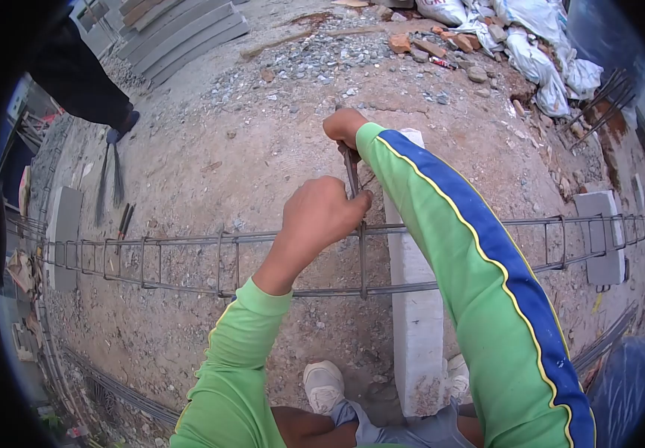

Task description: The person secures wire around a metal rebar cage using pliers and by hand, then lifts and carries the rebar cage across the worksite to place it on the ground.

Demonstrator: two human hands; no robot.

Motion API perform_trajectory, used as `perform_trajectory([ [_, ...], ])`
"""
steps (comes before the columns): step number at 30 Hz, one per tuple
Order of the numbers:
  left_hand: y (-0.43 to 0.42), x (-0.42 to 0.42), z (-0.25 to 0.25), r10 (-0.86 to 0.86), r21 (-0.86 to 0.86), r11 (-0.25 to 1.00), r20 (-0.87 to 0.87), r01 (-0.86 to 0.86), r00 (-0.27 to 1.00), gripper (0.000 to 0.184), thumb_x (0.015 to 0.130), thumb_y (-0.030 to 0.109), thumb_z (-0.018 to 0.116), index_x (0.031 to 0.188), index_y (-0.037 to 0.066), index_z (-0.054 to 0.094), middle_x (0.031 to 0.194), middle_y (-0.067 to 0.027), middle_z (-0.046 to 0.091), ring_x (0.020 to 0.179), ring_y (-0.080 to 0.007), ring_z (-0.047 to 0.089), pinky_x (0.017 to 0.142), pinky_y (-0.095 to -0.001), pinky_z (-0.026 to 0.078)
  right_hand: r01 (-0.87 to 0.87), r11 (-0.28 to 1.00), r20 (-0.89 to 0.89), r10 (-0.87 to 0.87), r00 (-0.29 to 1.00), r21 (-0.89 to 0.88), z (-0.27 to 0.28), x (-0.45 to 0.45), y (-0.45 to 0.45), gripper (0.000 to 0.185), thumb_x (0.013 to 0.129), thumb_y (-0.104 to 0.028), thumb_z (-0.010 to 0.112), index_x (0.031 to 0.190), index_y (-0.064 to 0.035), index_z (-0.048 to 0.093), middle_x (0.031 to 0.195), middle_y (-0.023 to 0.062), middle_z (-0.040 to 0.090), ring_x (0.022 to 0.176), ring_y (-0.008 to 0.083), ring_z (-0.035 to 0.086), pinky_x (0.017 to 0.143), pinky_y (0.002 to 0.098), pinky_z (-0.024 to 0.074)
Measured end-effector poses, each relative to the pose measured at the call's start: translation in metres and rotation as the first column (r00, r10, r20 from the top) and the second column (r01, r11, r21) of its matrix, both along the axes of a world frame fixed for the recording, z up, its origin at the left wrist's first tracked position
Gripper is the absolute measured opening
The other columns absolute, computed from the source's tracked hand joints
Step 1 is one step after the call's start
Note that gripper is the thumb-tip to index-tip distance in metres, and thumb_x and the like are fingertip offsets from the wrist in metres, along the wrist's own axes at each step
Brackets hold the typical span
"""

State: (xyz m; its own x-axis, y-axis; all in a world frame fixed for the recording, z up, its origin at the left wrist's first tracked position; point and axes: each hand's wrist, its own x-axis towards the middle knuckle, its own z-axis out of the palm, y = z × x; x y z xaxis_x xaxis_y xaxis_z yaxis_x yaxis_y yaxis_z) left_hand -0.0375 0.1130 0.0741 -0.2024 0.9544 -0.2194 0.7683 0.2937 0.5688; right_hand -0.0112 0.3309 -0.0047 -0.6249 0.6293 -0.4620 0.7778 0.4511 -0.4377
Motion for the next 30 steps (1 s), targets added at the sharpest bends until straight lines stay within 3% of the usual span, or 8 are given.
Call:
perform_trajectory([
  [2, 0.021, -0.004, -0.014, 0.114, 0.19, 0.976, -0.021, -0.108, 0.993, 0.049, 0.082, 0.039, 0.067, 0.086, -0.01, 0.066, 0.084, -0.025, 0.07, 0.077, -0.0388, 0.069, 0.073, -0.0461, 0.053, -0.433, 0.857, 0.15, 0.406, 0.901, 0.278, 0.031, 0.011, -0.004, 0.028, 0.084, -0.008, 0.046, 0.08, 0.0045, 0.072, 0.088, 0.0224, 0.071, 0.068, 0.0313, 0.07, 0.068, 0.0455, 0.0565],
  [6, 0.056, 0.001, -0.039, 0.139, -0.103, 0.99, 0.77, -0.094, 0.623, 0.029, 0.083, 0.026, 0.075, 0.09, 0.001, 0.061, 0.069, -0.0033, 0.058, 0.058, -0.0159, 0.06, 0.054, -0.0343, 0.05, -0.093, 0.865, 0.166, 0.012, 0.986, 0.493, 0.049, -0.002, -0.007, 0.037, 0.09, -0.018, 0.048, 0.107, 0.0052, 0.071, 0.112, 0.025, 0.068, 0.102, 0.0356, 0.068, 0.09, 0.0403, 0.053],
  [12, 0.06, 0.019, -0.036, 0.313, -0.225, 0.917, 0.918, -0.328, 0.244, 0.028, 0.086, 0.03, 0.075, 0.081, 0.011, 0.055, 0.06, 0.0041, 0.047, 0.045, -0.0087, 0.041, 0.044, -0.0296, 0.037, 0.288, 0.795, -0.249, -0.178, 0.952, 0.534, 0.073, 0.011, -0.026, 0.067, 0.098, -0.056, 0.049, 0.101, 0.0077, 0.069, 0.091, 0.0298, 0.069, 0.084, 0.0394, 0.071, 0.085, 0.045, 0.0549],
  [14, 0.061, 0.015, -0.038, 0.274, -0.231, 0.941, 0.949, -0.247, 0.157, 0.036, 0.088, 0.037, 0.076, 0.077, 0.013, 0.051, 0.054, 0.0073, 0.036, 0.04, -0.0062, 0.03, 0.042, -0.0269, 0.027, 0.337, 0.941, -0.409, -0.323, 0.854, -0.038, 0.126, 0.04, -0.055, 0.074, 0.086, -0.061, 0.067, 0.095, 0.0123, 0.065, 0.102, 0.0267, 0.066, 0.095, 0.0284, 0.068, 0.084, 0.0416, 0.0549],
  [19, 0.063, 0.008, -0.037, 0.105, -0.114, 0.992, 0.985, 0.059, 0.14, 0.038, 0.089, 0.036, 0.075, 0.073, 0.014, 0.049, 0.051, 0.008, 0.032, 0.038, -0.0064, 0.027, 0.039, -0.0264, 0.022, -0.053, 0.734, -0.729, -0.659, 0.185, -0.677, 0.111, 0.078, -0.029, 0.05, 0.092, -0.038, 0.071, 0.116, 0.0038, 0.057, 0.091, 0.011, 0.063, 0.085, 0.0214, 0.063, 0.076, 0.0372, 0.0545],
  [22, 0.065, 0.002, -0.042, 0.016, -0.035, 0.974, 0.996, 0.223, 0.086, 0.041, 0.086, 0.039, 0.077, 0.071, 0.013, 0.05, 0.049, 0.008, 0.037, 0.037, -0.0059, 0.033, 0.037, -0.0258, 0.024, -0.396, 0.613, -0.703, -0.699, 0.131, -0.684, 0.109, 0.083, -0.032, 0.045, 0.094, -0.027, 0.068, 0.123, 0.0041, 0.053, 0.084, 0.0077, 0.061, 0.073, 0.0194, 0.06, 0.067, 0.0327, 0.0515],
  [27, 0.064, 0.014, -0.03, -0.157, 0.114, 0.982, 0.936, 0.15, 0.315, 0.028, 0.082, 0.03, 0.079, 0.086, 0.008, 0.062, 0.071, -0.002, 0.061, 0.055, -0.0107, 0.058, 0.051, -0.0246, 0.045, 0.413, 0.709, -0.77, -0.637, 0.028, -0.572, 0.127, 0.073, -0.062, 0.022, 0.093, -0.011, 0.058, 0.106, 0.0053, 0.064, 0.07, 0.0041, 0.056, 0.048, 0.0145, 0.045, 0.046, 0.032, 0.0375],
  [30, 0.061, 0.026, -0.009, -0.239, 0.14, 0.968, 0.777, 0.21, 0.582, 0.034, 0.076, 0.022, 0.082, 0.098, 0.004, 0.065, 0.083, -0.0026, 0.064, 0.068, -0.0104, 0.059, 0.063, -0.025, 0.046, 0.471, 0.647, -0.795, -0.548, -0.26, -0.599, 0.125, 0.105, -0.085, 0.018, 0.09, -0.004, 0.053, 0.101, 0.0033, 0.065, 0.066, 0.0019, 0.053, 0.045, 0.0115, 0.043, 0.04, 0.0308, 0.0377],
])
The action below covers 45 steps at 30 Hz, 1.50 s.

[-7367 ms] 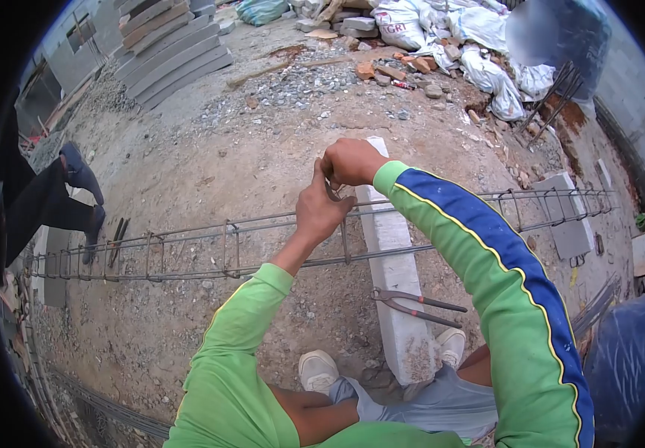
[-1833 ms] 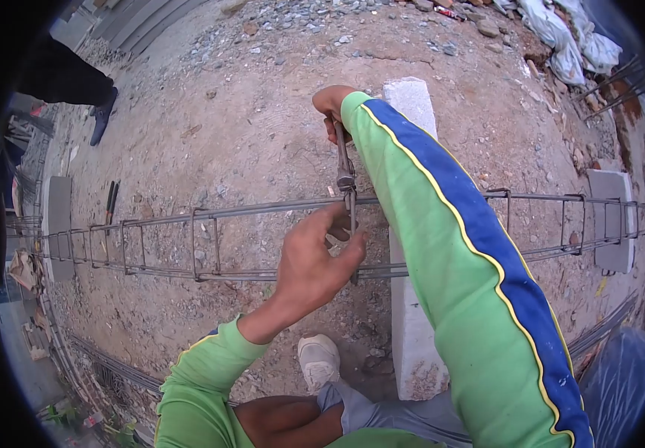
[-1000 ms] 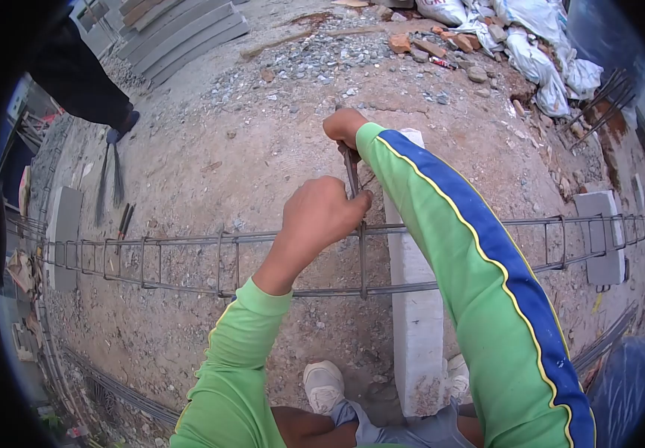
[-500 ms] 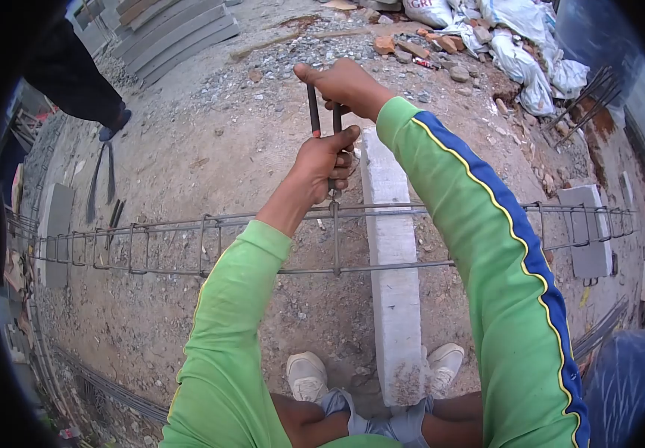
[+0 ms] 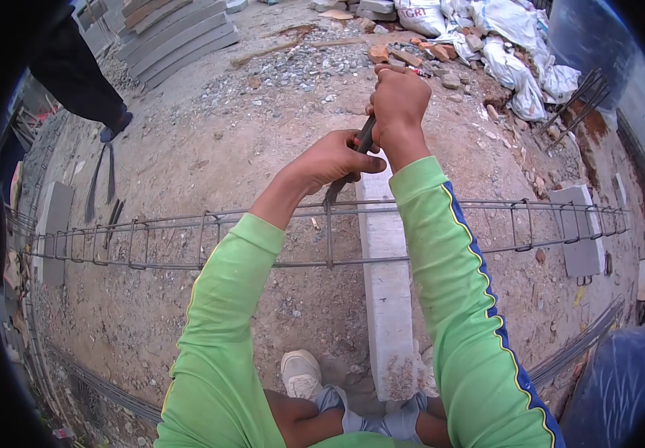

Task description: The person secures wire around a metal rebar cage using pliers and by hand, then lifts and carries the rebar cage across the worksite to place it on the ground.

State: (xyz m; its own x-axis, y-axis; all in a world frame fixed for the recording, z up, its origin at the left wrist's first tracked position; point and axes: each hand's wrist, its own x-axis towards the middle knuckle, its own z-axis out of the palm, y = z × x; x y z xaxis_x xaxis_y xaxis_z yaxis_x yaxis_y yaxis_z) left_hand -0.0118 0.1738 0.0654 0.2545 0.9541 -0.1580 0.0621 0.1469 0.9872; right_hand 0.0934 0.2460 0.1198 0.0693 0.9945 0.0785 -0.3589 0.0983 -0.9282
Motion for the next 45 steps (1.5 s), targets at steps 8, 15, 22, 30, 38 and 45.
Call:
perform_trajectory([
  [8, -0.018, 0.03, -0.008, 0.136, 0.202, 0.977, -0.318, -0.073, 0.938, 0.038, 0.069, 0.019, 0.083, 0.094, -0.001, 0.062, 0.081, -0.0042, 0.062, 0.072, -0.0149, 0.056, 0.069, -0.0301, 0.047, -0.004, 0.993, -0.324, 0.043, 0.945, 0.12, -0.009, 0.043, -0.043, 0.011, 0.091, -0.002, 0.051, 0.098, -0.0004, 0.059, 0.063, -0.0016, 0.041, 0.05, 0.009, 0.039, 0.047, 0.0273, 0.0372],
  [15, -0.033, 0.057, -0.006, 0.457, 0.504, 0.817, -0.271, -0.28, 0.847, 0.049, 0.072, 0.028, 0.08, 0.106, 0.0, 0.059, 0.091, -0.0185, 0.07, 0.088, -0.0364, 0.069, 0.076, -0.0439, 0.052, 0.089, 0.99, -0.099, -0.079, 0.992, 0.105, -0.003, 0.024, -0.035, 0.011, 0.091, -0.008, 0.056, 0.097, 0.0001, 0.06, 0.065, 0.0006, 0.048, 0.055, 0.01, 0.048, 0.049, 0.0321, 0.0429],
  [22, -0.014, 0.024, -0.021, 0.542, 0.404, 0.659, 0.33, -0.634, 0.773, 0.014, 0.088, 0.014, 0.071, 0.092, 0.001, 0.068, 0.072, -0.0037, 0.067, 0.07, -0.0098, 0.061, 0.059, -0.0327, 0.047, -0.212, 0.954, 0.69, 0.008, 0.723, 0.21, 0.047, -0.036, -0.063, 0.037, 0.086, -0.032, 0.074, 0.104, -0.0016, 0.063, 0.084, 0.0067, 0.065, 0.075, 0.016, 0.063, 0.065, 0.0279, 0.0495],
  [30, -0.021, -0.021, -0.006, -0.187, 0.148, 0.981, 0.511, 0.128, 0.839, 0.025, 0.083, 0.019, 0.075, 0.071, 0.009, 0.056, 0.054, 0.0014, 0.047, 0.043, -0.0106, 0.043, 0.041, -0.0273, 0.034, -0.907, 0.352, 0.114, 0.916, 0.385, 0.232, 0.051, -0.012, -0.028, 0.043, 0.086, -0.033, 0.076, 0.111, -0.001, 0.061, 0.071, 0.0008, 0.054, 0.067, 0.0159, 0.059, 0.067, 0.0348, 0.0531],
  [38, -0.029, 0.049, -0.003, 0.742, 0.468, 0.582, 0.029, -0.665, 0.67, 0.063, 0.071, 0.023, 0.082, 0.12, 0.002, 0.048, 0.092, -0.0191, 0.066, 0.087, -0.0422, 0.065, 0.077, -0.0475, 0.052, -0.305, 0.952, 0.283, 0.292, 0.914, 0.002, 0.031, -0.024, 0.004, 0.022, 0.098, -0.023, 0.062, 0.106, -0.0028, 0.064, 0.057, -0.0062, 0.036, 0.045, 0.0055, 0.035, 0.043, 0.0238, 0.0348],
  [45, -0.017, 0.046, -0.012, 0.724, 0.461, 0.536, 0.181, -0.708, 0.666, 0.024, 0.084, 0.019, 0.071, 0.089, 0.001, 0.056, 0.065, -0.0125, 0.06, 0.069, -0.038, 0.063, 0.067, -0.0466, 0.048, -0.14, 0.948, 0.564, -0.048, 0.824, 0.285, 0.025, -0.016, -0.018, 0.025, 0.098, -0.025, 0.062, 0.107, -0.0023, 0.066, 0.065, -0.0048, 0.049, 0.048, 0.0048, 0.041, 0.044, 0.0249, 0.032],
])
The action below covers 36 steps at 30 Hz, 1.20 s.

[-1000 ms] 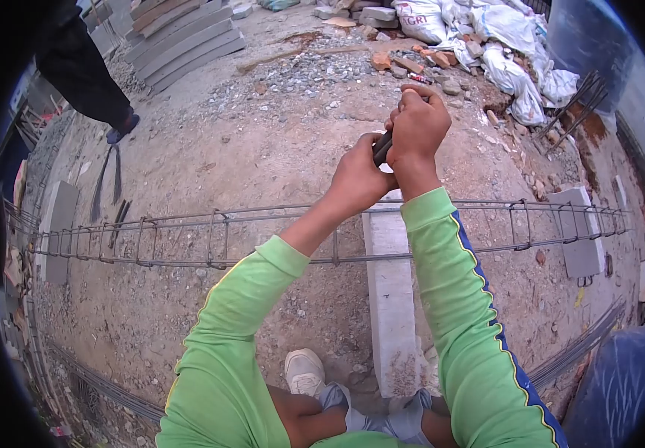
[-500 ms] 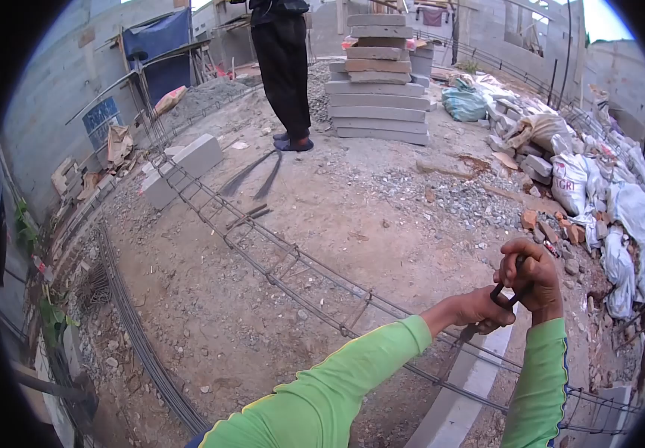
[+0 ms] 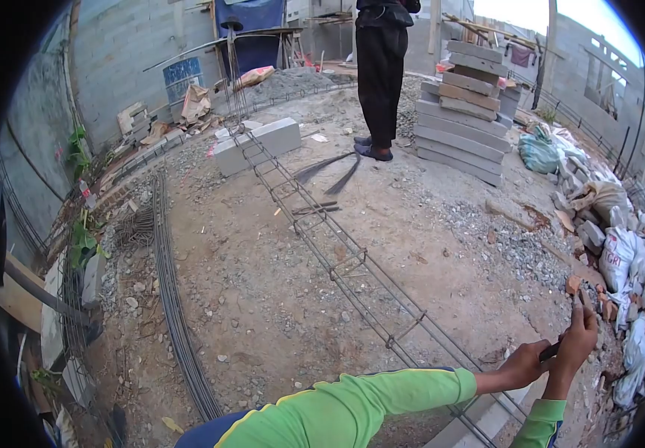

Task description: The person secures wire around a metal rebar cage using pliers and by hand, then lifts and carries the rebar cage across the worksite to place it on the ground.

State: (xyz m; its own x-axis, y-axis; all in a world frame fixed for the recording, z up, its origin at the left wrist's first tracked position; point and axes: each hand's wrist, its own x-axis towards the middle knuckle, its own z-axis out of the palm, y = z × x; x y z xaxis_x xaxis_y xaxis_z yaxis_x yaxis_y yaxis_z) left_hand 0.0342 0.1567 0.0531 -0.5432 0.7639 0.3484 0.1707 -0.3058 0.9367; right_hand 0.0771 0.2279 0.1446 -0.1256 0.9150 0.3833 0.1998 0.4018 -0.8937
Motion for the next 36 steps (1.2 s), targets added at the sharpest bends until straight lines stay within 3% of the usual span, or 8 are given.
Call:
perform_trajectory([
  [3, 0.005, -0.026, -0.007, -0.546, 0.175, 0.83, 0.07, 0.529, 0.835, 0.024, 0.082, 0.017, 0.072, 0.072, 0.004, 0.055, 0.062, 0.0012, 0.051, 0.057, -0.0101, 0.049, 0.052, -0.0304, 0.038, -0.354, 0.93, -0.103, 0.344, 0.933, -0.102, 0.027, 0.02, -0.017, 0.038, 0.095, -0.035, 0.066, 0.116, -0.0029, 0.063, 0.078, -0.0018, 0.057, 0.065, 0.0069, 0.053, 0.054, 0.0224, 0.0406],
  [8, -0.008, -0.048, 0.021, -0.759, -0.047, 0.608, 0.26, 0.793, 0.597, 0.021, 0.077, 0.018, 0.075, 0.068, 0.007, 0.059, 0.05, 0.0006, 0.047, 0.039, -0.0106, 0.042, 0.039, -0.029, 0.032, -0.81, 0.586, -0.415, 0.738, 0.532, 0.004, 0.03, 0.031, -0.023, 0.058, 0.093, -0.04, 0.069, 0.136, -0.0052, 0.054, 0.111, 0.0058, 0.064, 0.097, 0.0149, 0.063, 0.071, 0.027, 0.0512],
  [12, 0.0, -0.045, 0.021, -0.832, -0.042, 0.426, 0.374, 0.904, 0.41, 0.014, 0.075, 0.016, 0.076, 0.074, 0.004, 0.068, 0.048, -0.0006, 0.048, 0.036, -0.0131, 0.045, 0.036, -0.0296, 0.036, -0.883, 0.468, -0.593, 0.724, 0.352, 0.047, -0.003, 0.046, 0.011, 0.037, 0.09, -0.033, 0.073, 0.114, -0.0071, 0.061, 0.073, -0.0021, 0.053, 0.062, 0.0107, 0.053, 0.06, 0.03, 0.0517],
  [22, 0.0, 0.019, 0.004, 0.267, 0.127, 0.961, -0.183, -0.246, 0.946, 0.044, 0.08, 0.025, 0.077, 0.111, 0.0, 0.057, 0.082, -0.0184, 0.066, 0.087, -0.0456, 0.065, 0.077, -0.0527, 0.05, -0.169, 0.938, -0.313, 0.07, 0.947, -0.302, 0.008, -0.014, 0.026, 0.014, 0.094, -0.015, 0.06, 0.093, -0.0016, 0.063, 0.058, -0.0034, 0.043, 0.042, 0.0087, 0.039, 0.038, 0.0267, 0.0339],
  [25, -0.005, 0.008, 0.027, 0.029, -0.322, 0.946, -0.027, -0.036, 0.999, 0.035, 0.081, 0.027, 0.076, 0.101, 0.004, 0.06, 0.093, -0.0211, 0.068, 0.093, -0.0392, 0.066, 0.079, -0.0479, 0.05, 0.038, 0.973, -0.162, -0.077, 0.984, -0.228, 0.006, -0.023, 0.028, 0.018, 0.09, -0.017, 0.062, 0.09, 0.0012, 0.066, 0.06, 0.0004, 0.051, 0.044, 0.0097, 0.041, 0.04, 0.0286, 0.034],
  [30, 0.034, -0.016, -0.021, -0.137, 0.123, 0.981, -0.124, 0.152, 0.983, 0.024, 0.085, 0.025, 0.072, 0.086, 0.003, 0.062, 0.073, -0.0095, 0.066, 0.062, -0.0269, 0.063, 0.059, -0.0401, 0.049, 0.197, 0.973, 0.038, -0.203, 0.978, 0.123, -0.002, 0.002, 0.033, 0.027, 0.09, -0.026, 0.065, 0.102, -0.0021, 0.068, 0.068, 0.0021, 0.058, 0.062, 0.009, 0.053, 0.054, 0.0289, 0.0437],
  [32, 0.013, -0.05, 0.0, -0.721, -0.024, 0.633, 0.345, 0.773, 0.601, 0.022, 0.085, 0.024, 0.073, 0.087, 0.005, 0.064, 0.061, -0.0021, 0.056, 0.049, -0.0154, 0.054, 0.047, -0.0321, 0.041, -0.538, 0.739, -0.443, 0.355, 0.823, -0.406, 0.02, 0.026, 0.02, 0.037, 0.089, -0.029, 0.068, 0.116, -0.0037, 0.064, 0.079, 0.0058, 0.065, 0.075, 0.0121, 0.061, 0.066, 0.0281, 0.048],
  [36, 0.007, -0.061, 0.012, -0.807, 0.064, 0.402, 0.496, 0.914, 0.32, 0.025, 0.085, 0.027, 0.075, 0.094, 0.005, 0.065, 0.059, -0.0006, 0.054, 0.045, -0.013, 0.052, 0.043, -0.0276, 0.042, -0.583, 0.804, -0.442, 0.484, 0.755, -0.114, 0.018, 0.005, -0.016, 0.039, 0.091, -0.03, 0.069, 0.119, -0.0036, 0.061, 0.076, 0.0009, 0.059, 0.069, 0.0153, 0.059, 0.063, 0.0307, 0.0489],
])
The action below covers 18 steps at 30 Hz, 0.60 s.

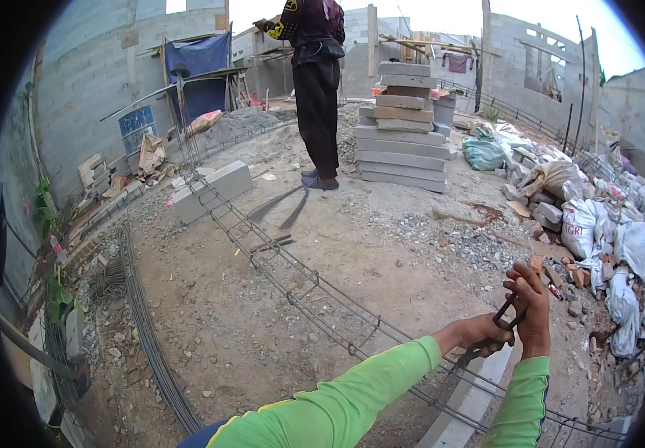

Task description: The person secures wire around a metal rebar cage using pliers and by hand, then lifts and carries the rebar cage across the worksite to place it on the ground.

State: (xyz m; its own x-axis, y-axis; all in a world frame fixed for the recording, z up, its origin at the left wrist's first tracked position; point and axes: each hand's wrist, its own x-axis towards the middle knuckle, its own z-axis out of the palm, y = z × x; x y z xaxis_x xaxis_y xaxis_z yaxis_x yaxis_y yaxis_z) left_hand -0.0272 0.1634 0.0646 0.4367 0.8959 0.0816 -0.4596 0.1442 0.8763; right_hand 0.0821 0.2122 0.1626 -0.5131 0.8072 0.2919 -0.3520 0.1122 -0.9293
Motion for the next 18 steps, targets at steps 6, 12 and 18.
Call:
perform_trajectory([
  [6, -0.005, 0.013, 0.008, 0.339, 0.156, 0.94, -0.328, -0.303, 0.882, 0.04, 0.075, 0.025, 0.079, 0.102, 0.002, 0.061, 0.081, -0.0069, 0.065, 0.07, -0.0209, 0.066, 0.063, -0.0313, 0.053, -0.241, 0.954, -0.105, 0.225, 0.969, -0.181, -0.019, 0.013, 0.032, 0.024, 0.092, -0.02, 0.065, 0.107, -0.0017, 0.063, 0.064, -0.0004, 0.047, 0.055, 0.0147, 0.052, 0.056, 0.0337, 0.048],
  [12, -0.004, 0.066, -0.024, 0.832, 0.512, 0.54, -0.444, -0.668, 0.332, 0.059, 0.073, 0.028, 0.083, 0.117, 0.001, 0.055, 0.088, -0.0134, 0.063, 0.082, -0.0292, 0.064, 0.076, -0.0414, 0.05, 0.771, 0.611, 0.36, -0.77, 0.527, 0.179, -0.046, -0.015, 0.067, 0.02, 0.086, -0.016, 0.062, 0.091, 0.0019, 0.068, 0.064, 0.0071, 0.053, 0.062, 0.0172, 0.056, 0.059, 0.0333, 0.0459],
  [18, -0.003, -0.006, -0.024, 0.302, -0.134, 0.949, 0.129, -0.285, 0.945, 0.038, 0.083, 0.041, 0.079, 0.082, 0.007, 0.062, 0.059, -0.0026, 0.059, 0.044, -0.0153, 0.057, 0.042, -0.028, 0.045, 0.223, 0.972, 0.254, -0.199, 0.947, -0.07, -0.011, -0.018, 0.005, 0.071, 0.081, -0.027, 0.079, 0.137, 0.0012, 0.045, 0.101, 0.0106, 0.057, 0.078, 0.0185, 0.061, 0.065, 0.0332, 0.0498],
])
